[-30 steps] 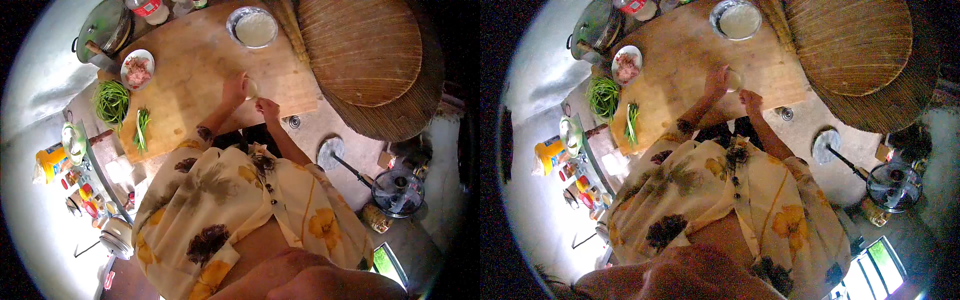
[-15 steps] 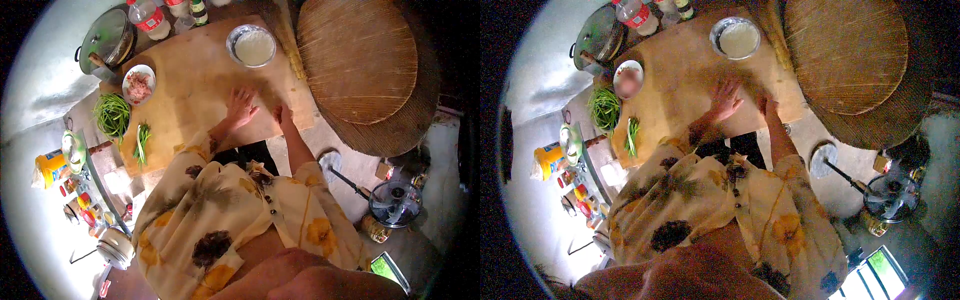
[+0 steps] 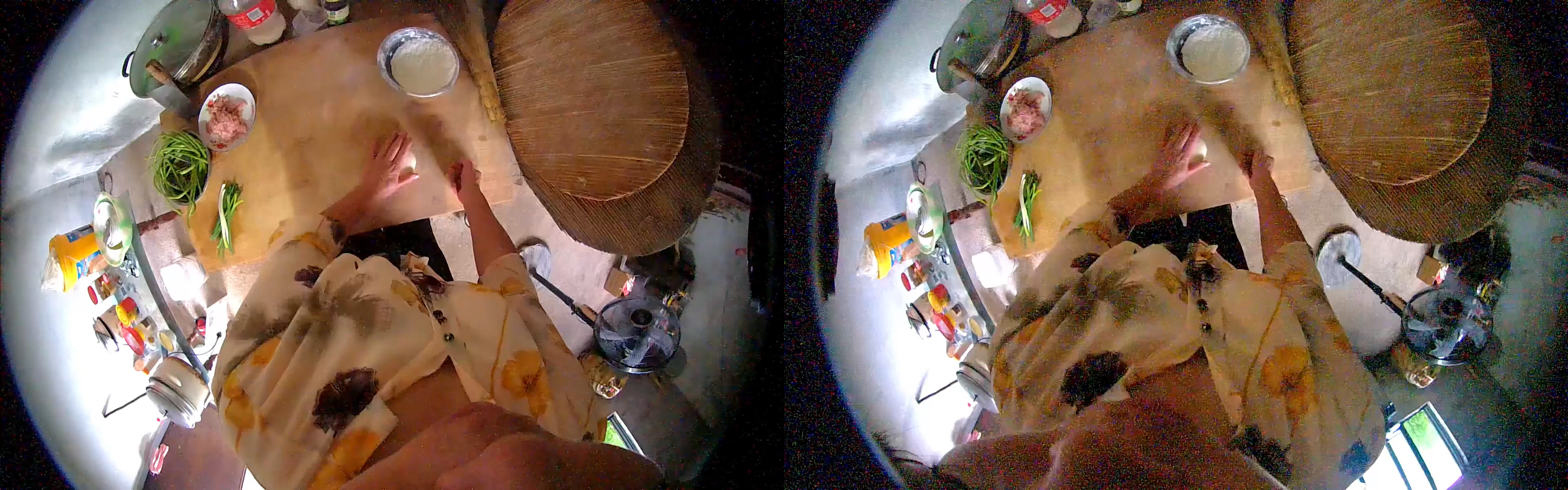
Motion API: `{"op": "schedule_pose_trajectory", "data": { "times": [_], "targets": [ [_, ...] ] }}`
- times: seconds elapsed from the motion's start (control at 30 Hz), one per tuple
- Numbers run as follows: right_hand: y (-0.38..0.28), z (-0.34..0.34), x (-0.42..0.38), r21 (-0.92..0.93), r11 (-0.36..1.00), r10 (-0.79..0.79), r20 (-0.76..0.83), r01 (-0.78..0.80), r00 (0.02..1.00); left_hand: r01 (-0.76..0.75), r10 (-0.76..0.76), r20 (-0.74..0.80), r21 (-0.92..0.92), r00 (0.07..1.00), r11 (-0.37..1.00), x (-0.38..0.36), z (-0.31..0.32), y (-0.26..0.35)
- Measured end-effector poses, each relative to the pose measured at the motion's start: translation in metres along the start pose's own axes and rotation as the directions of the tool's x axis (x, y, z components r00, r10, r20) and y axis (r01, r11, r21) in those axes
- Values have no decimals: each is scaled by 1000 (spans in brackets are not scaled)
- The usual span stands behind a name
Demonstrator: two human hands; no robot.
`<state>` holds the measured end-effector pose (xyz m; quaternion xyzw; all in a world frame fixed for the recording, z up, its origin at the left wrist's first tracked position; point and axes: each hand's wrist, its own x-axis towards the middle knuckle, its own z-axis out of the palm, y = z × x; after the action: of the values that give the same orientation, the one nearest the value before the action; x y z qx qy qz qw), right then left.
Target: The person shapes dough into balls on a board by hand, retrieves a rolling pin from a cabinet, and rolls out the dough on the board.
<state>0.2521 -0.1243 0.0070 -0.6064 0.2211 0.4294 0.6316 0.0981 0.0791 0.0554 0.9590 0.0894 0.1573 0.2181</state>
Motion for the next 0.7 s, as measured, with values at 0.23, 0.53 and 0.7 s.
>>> {"op": "schedule_pose_trajectory", "data": {
  "times": [0.23,0.53,0.7],
  "targets": [
    [7,13,-4,-162,971,-184,-51,174,982,-36,33,-14,-225,999,974,-11,-14,-13],
    [40,81,-6,-658,516,-519,269,549,811,40,-29,112,-104,993,994,-23,-28,-17],
    [27,71,-39,-556,710,-270,352,432,896,-8,16,161,-48,987,999,-22,-20,-24]
  ]
}}
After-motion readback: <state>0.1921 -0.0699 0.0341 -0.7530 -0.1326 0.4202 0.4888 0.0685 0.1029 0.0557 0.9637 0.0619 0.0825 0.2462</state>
